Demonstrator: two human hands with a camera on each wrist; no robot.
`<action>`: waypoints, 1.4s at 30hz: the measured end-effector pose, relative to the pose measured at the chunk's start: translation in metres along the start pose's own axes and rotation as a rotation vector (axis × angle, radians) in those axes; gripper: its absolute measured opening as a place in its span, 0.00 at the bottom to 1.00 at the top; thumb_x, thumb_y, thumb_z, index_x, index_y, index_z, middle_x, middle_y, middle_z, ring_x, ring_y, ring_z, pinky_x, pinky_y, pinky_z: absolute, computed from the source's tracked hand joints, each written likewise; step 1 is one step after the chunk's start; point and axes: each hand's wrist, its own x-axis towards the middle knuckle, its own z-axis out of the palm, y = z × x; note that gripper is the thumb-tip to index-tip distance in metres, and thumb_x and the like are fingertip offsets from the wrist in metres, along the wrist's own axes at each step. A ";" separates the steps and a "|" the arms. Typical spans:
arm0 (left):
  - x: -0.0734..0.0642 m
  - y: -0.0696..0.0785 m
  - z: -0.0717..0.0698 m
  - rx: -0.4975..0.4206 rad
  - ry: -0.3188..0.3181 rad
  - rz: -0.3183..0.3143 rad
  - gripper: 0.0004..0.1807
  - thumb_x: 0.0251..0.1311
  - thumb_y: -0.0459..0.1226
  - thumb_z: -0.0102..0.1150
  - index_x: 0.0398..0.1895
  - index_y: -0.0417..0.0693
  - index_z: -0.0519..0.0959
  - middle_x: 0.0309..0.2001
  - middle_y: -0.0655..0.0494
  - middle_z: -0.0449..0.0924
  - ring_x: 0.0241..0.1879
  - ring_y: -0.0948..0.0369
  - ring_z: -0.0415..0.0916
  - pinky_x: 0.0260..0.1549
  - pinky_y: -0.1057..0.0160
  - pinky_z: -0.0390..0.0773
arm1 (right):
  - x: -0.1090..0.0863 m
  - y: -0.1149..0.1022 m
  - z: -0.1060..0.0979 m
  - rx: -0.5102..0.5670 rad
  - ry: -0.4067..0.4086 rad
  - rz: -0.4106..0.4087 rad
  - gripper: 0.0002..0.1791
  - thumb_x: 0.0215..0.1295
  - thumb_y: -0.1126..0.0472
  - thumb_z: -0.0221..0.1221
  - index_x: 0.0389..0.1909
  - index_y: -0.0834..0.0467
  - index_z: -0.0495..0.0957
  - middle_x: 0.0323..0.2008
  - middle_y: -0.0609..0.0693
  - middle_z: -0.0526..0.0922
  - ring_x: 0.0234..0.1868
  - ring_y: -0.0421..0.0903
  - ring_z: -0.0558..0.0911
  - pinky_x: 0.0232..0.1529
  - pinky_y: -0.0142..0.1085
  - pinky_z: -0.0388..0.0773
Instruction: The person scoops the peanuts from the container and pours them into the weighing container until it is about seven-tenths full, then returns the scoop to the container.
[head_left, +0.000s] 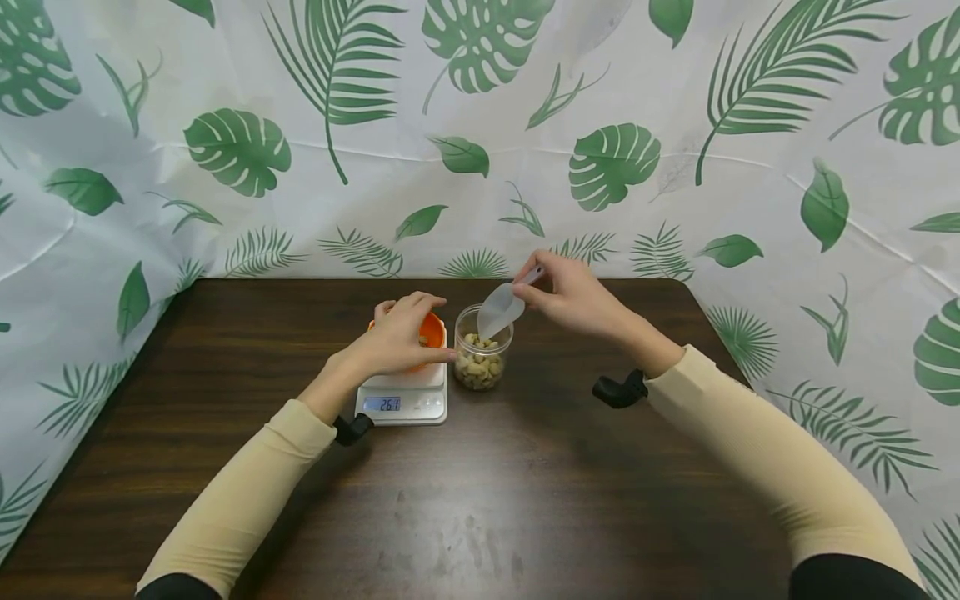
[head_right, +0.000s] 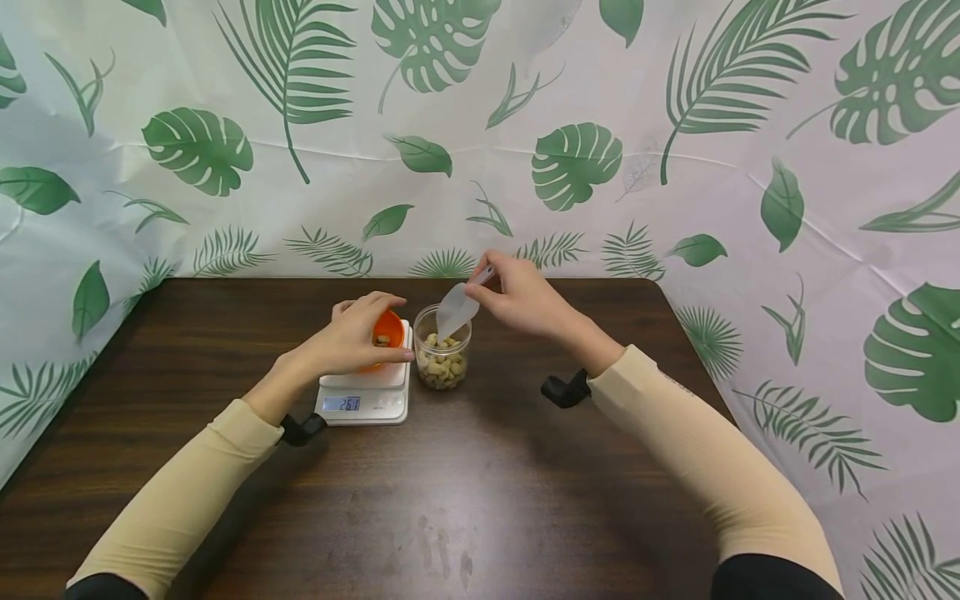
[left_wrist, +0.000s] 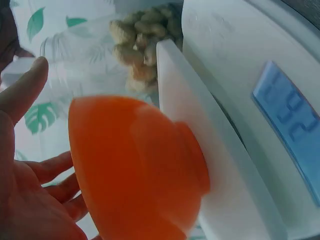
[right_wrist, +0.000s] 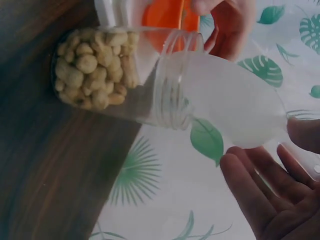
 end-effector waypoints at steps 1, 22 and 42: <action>0.002 0.002 0.001 0.006 -0.004 0.006 0.48 0.56 0.58 0.73 0.73 0.42 0.68 0.71 0.46 0.67 0.68 0.48 0.64 0.64 0.34 0.50 | 0.001 -0.001 0.000 -0.021 -0.014 -0.011 0.08 0.76 0.57 0.61 0.46 0.57 0.77 0.40 0.51 0.86 0.37 0.47 0.85 0.33 0.44 0.79; 0.022 0.018 0.019 0.039 -0.082 0.024 0.50 0.55 0.59 0.74 0.74 0.40 0.67 0.66 0.48 0.74 0.64 0.51 0.70 0.64 0.33 0.52 | 0.021 -0.013 0.016 -0.304 -0.234 -0.201 0.06 0.74 0.62 0.61 0.43 0.60 0.75 0.36 0.50 0.82 0.35 0.45 0.83 0.36 0.42 0.80; 0.023 0.017 0.024 -0.014 -0.081 0.033 0.46 0.57 0.56 0.74 0.70 0.39 0.68 0.53 0.50 0.81 0.54 0.54 0.76 0.68 0.38 0.47 | 0.029 -0.004 0.024 -0.234 -0.340 -0.246 0.06 0.72 0.63 0.64 0.45 0.60 0.78 0.36 0.47 0.83 0.35 0.45 0.85 0.37 0.40 0.82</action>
